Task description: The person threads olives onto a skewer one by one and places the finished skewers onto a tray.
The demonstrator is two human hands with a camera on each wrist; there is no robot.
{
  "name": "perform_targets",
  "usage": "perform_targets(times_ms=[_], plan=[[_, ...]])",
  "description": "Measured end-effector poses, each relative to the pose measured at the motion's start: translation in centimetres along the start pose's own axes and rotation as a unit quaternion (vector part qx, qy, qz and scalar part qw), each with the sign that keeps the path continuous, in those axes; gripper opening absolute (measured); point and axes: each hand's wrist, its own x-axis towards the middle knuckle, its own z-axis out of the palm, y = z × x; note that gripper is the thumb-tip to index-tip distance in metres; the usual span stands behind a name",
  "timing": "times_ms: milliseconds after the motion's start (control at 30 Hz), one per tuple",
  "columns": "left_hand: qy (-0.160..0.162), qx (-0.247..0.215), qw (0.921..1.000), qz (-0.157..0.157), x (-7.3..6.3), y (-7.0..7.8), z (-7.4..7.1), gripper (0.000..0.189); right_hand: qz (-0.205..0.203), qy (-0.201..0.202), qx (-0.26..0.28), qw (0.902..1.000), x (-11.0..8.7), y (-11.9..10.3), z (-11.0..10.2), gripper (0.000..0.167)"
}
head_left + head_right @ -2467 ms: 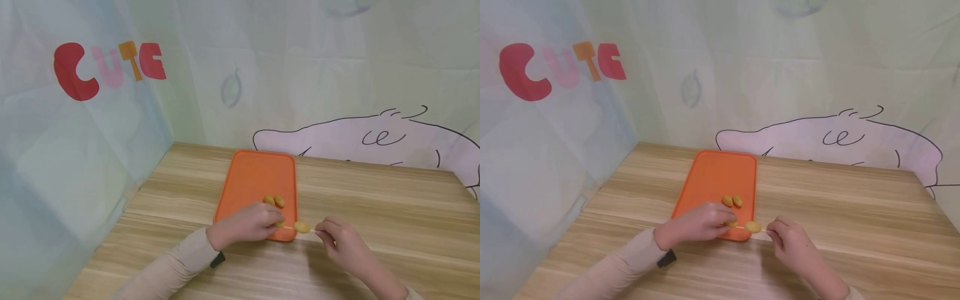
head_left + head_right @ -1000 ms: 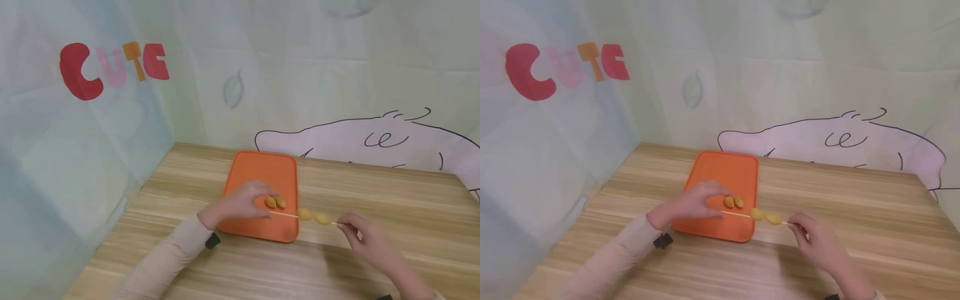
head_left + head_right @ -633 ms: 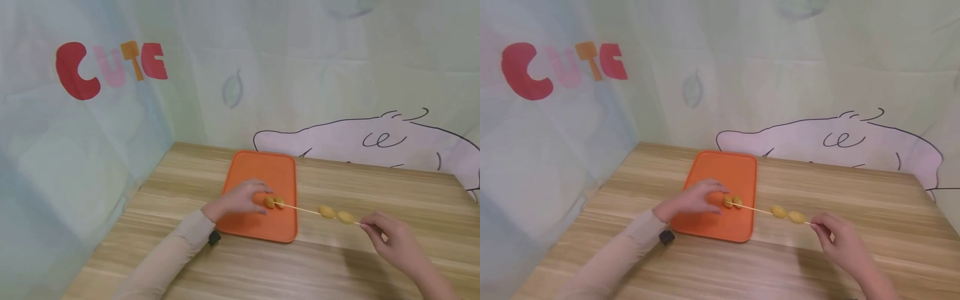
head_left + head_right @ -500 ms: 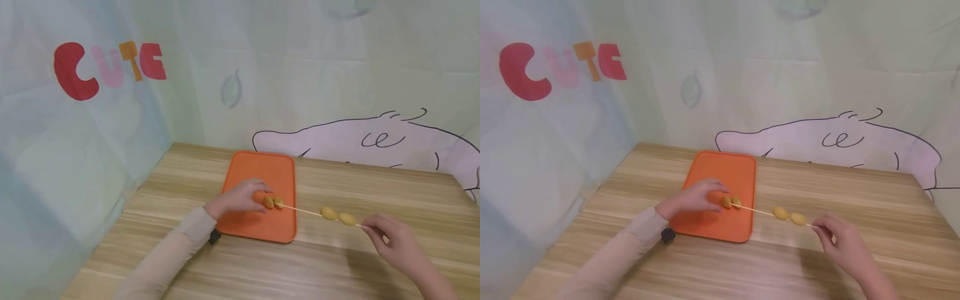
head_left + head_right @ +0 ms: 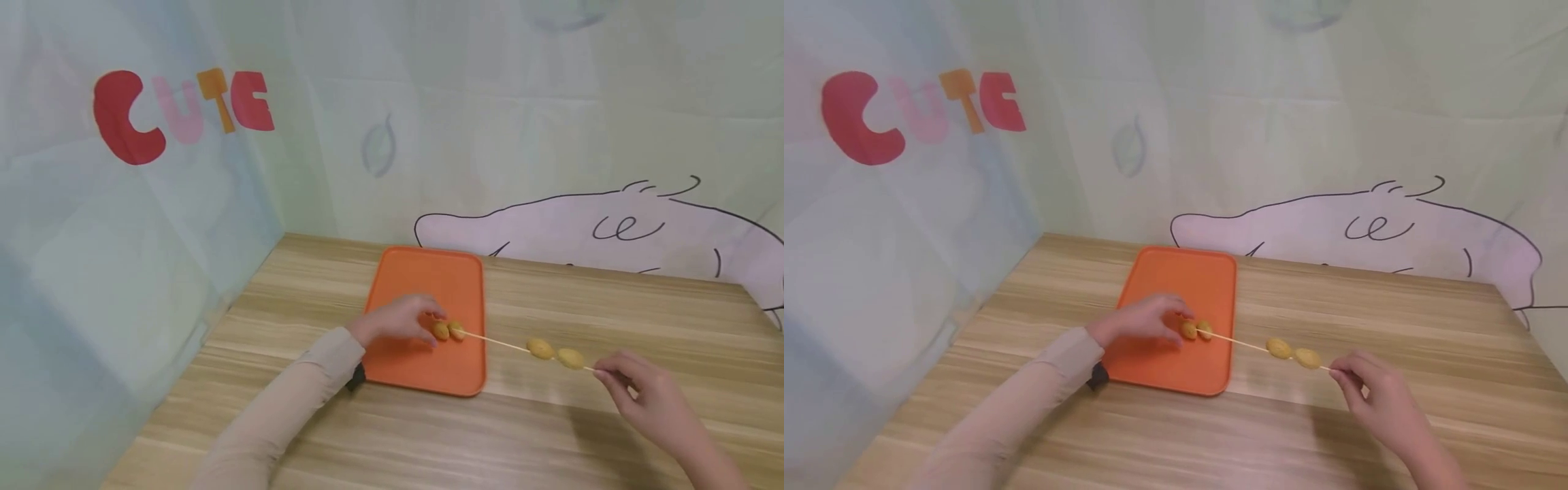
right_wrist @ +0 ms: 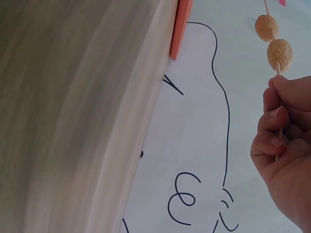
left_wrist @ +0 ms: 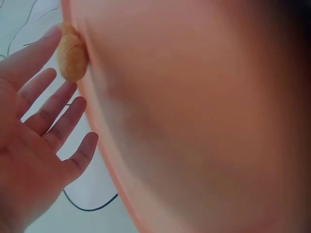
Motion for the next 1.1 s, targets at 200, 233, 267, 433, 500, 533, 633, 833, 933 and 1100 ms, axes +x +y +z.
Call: perform_targets(times_ms=[200,233,267,433,500,533,633,833,933,1100], plan=[[0.008,-0.005,0.9998,0.016,0.0,-0.3,0.7,0.041,-0.014,-0.002,-0.002,0.9999,0.1,0.2,0.1,0.021],[0.012,-0.003,0.9997,0.02,0.0,-0.3,0.8,0.041,-0.014,-0.005,-0.004,0.9999,0.1,0.2,0.1,0.018],[0.015,-0.002,0.9996,0.024,0.0,-0.4,0.9,0.04,-0.014,-0.005,-0.003,0.9999,0.1,0.2,0.1,0.014],[0.021,0.009,0.9995,0.02,0.1,-0.1,1.0,0.038,-0.008,-0.004,-0.002,1.0,0.0,0.2,0.2,0.014],[0.02,0.013,0.9996,0.013,0.2,0.1,0.9,0.037,-0.008,-0.001,-0.002,1.0,-0.1,0.3,0.4,0.017],[0.02,0.016,0.9996,0.01,0.2,0.1,0.9,0.036,-0.008,-0.002,-0.003,1.0,-0.1,0.3,0.4,0.017],[0.02,0.03,0.9993,0.0,0.2,0.3,1.0,0.036,-0.005,-0.005,-0.004,1.0,-0.1,0.2,0.5,0.012],[0.021,0.059,0.998,-0.007,0.5,0.5,1.2,0.03,-0.007,-0.005,-0.004,1.0,0.0,0.2,0.6,0.013],[0.026,0.066,0.9975,0.001,0.6,0.6,1.2,0.024,-0.009,-0.005,-0.005,0.9999,0.0,0.1,0.6,0.014],[0.03,0.087,0.9956,0.016,0.5,0.6,1.4,0.018,-0.002,-0.014,-0.009,0.9999,0.1,0.0,0.6,0.013]])
